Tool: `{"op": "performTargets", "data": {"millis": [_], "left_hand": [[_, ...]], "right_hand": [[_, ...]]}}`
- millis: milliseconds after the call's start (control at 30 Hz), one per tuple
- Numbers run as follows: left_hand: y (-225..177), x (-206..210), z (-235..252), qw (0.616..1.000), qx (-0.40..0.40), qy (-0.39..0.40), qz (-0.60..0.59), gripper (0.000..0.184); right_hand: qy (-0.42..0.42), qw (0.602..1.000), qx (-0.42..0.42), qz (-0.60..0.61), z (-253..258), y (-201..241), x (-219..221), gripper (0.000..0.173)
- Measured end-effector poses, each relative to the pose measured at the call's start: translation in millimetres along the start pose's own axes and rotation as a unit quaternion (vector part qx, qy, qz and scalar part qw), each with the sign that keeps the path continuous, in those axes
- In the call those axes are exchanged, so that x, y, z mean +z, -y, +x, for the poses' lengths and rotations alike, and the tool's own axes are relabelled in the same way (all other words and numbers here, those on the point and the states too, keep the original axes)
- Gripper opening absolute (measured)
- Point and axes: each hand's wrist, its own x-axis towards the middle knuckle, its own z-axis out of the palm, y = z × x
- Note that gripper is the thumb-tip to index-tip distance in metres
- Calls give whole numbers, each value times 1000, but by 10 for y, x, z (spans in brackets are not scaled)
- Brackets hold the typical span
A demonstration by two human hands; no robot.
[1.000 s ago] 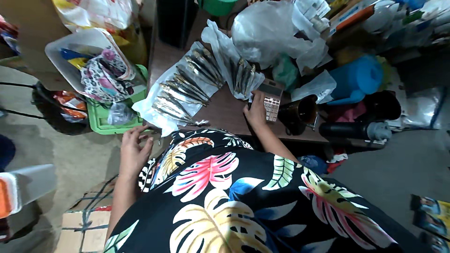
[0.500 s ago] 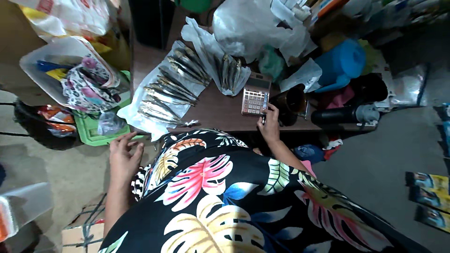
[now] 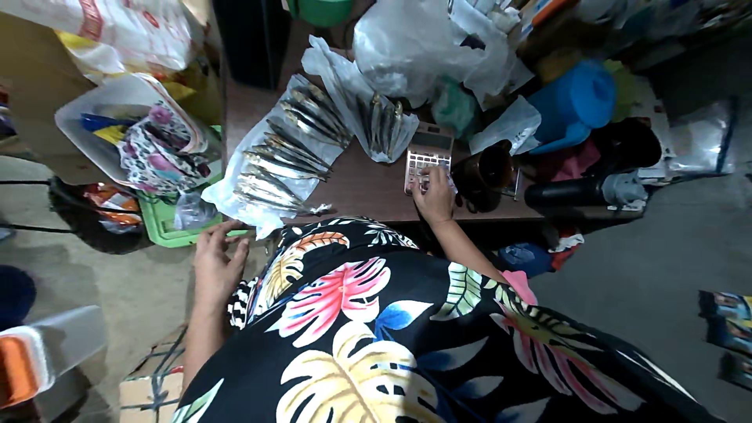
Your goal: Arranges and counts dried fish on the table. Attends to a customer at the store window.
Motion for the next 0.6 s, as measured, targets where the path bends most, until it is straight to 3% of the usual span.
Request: {"op": "performTargets", "data": {"millis": [167,367,600], "left_hand": [[80,-53,-9,1000,13,-18,4,43],[57,-101,-51,999,-18,-32,6,47],[52,-134,83,999,-22,-20,13,47]], "right_hand": [[-13,999,-30,23,153,1,23,28],[33,998,-39,22,-370,-613,1,28],[30,997,64,38,-329,-790,84,28]]}}
